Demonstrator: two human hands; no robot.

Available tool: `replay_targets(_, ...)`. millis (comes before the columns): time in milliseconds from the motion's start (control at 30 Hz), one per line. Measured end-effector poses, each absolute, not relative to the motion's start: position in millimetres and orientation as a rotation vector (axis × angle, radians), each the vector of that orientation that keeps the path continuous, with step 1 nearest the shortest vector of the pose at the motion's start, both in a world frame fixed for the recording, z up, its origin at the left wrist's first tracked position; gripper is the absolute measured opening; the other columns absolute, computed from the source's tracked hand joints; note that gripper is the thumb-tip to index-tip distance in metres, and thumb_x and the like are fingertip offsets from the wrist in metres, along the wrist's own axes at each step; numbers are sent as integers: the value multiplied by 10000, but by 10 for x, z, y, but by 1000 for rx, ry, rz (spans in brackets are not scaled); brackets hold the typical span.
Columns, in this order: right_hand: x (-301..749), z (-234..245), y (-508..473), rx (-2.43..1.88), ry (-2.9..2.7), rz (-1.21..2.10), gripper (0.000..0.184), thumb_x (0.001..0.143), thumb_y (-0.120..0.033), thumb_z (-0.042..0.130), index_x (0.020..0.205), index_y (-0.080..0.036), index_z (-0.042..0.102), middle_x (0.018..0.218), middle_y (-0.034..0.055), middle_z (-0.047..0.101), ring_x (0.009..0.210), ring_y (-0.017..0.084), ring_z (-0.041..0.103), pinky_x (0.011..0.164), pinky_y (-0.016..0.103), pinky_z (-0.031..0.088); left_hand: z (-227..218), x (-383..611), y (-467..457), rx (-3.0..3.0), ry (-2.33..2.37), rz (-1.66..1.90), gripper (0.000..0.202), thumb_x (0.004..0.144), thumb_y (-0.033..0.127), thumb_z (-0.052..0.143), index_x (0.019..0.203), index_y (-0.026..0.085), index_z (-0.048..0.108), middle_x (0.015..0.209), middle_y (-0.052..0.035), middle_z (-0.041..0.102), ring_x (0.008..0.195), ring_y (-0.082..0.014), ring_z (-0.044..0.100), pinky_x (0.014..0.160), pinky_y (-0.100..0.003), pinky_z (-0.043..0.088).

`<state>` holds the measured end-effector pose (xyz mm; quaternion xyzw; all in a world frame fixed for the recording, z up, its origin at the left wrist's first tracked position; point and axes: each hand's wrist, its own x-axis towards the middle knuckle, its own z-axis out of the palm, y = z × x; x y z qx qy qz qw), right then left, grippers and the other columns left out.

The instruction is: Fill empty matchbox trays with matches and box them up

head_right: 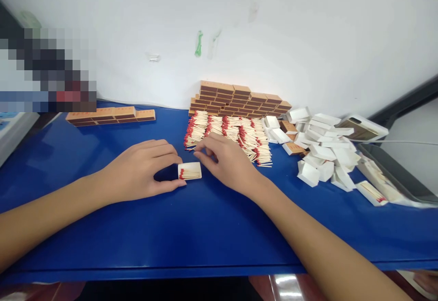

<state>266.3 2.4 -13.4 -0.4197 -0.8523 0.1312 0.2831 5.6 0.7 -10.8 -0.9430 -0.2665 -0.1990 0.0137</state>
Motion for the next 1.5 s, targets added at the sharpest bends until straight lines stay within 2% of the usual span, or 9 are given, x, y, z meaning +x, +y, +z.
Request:
replay_targets(133, 2671, -235, 206, -1160, -2289, 325, 59, 1006, -236, 697, 1049, -211, 729, 881, 27, 609, 759, 178, 557, 718, 322, 446, -103, 59, 12, -2944, -844, -591, 337, 1026, 496, 678, 1048, 167, 748, 975, -66, 732, 941, -245, 679, 887, -389, 516)
replay_targets(233, 2645, -260, 265, -1166, -2311, 344, 23, 1010, -222, 690, 1006, -210, 709, 883, 28, 608, 779, 181, 551, 717, 312, 432, -92, 59, 32, -2949, -864, -568, 333, 1019, 491, 684, 1028, 164, 746, 960, -61, 725, 925, -243, 675, 867, -385, 514)
replay_targets(367, 2624, -221, 258, -1225, -2352, 361, 122, 1031, -231, 662, 917, -207, 626, 879, 30, 611, 803, 188, 548, 721, 309, 414, -64, 52, 50, -2953, -881, -557, 325, 1010, 475, 704, 1032, 154, 749, 951, -59, 721, 918, -243, 672, 850, -379, 508)
replay_targets(533, 2702, -163, 210, -1291, -2404, 400, 142, 1059, -239, 613, 923, -209, 583, 918, 39, 622, 815, 195, 554, 731, 318, 418, -47, 44, 49, -2929, -861, -582, 305, 1003, 458, 717, 1033, 156, 751, 939, -56, 723, 903, -240, 666, 821, -370, 498)
replay_targets(900, 2818, 0, -36, -1176, -2424, 380, 131, 1094, -290, 583, 975, -234, 578, 976, 52, 670, 852, 209, 619, 729, 326, 460, -49, 15, 43, -2905, -858, -557, 324, 1041, 472, 660, 1066, 158, 737, 971, -65, 726, 926, -236, 667, 849, -377, 506)
replay_targets(1200, 2598, -60, -200, -1155, -2573, 140, 114, 1108, -250, 532, 1038, -203, 608, 1064, 91, 686, 836, 210, 655, 672, 331, 465, -54, 38, 15, -2916, -843, -544, 331, 1047, 478, 645, 996, 159, 718, 976, -77, 729, 917, -237, 664, 846, -381, 516)
replay_targets(1500, 2577, -75, -190, -1145, -2570, 138, 134, 1101, -183, 504, 1051, -207, 626, 1041, 78, 681, 830, 194, 659, 682, 311, 469, -28, 50, -6, -2902, -799, -575, 318, 1060, 460, 628, 998, 161, 718, 975, -79, 728, 907, -232, 663, 840, -371, 527)
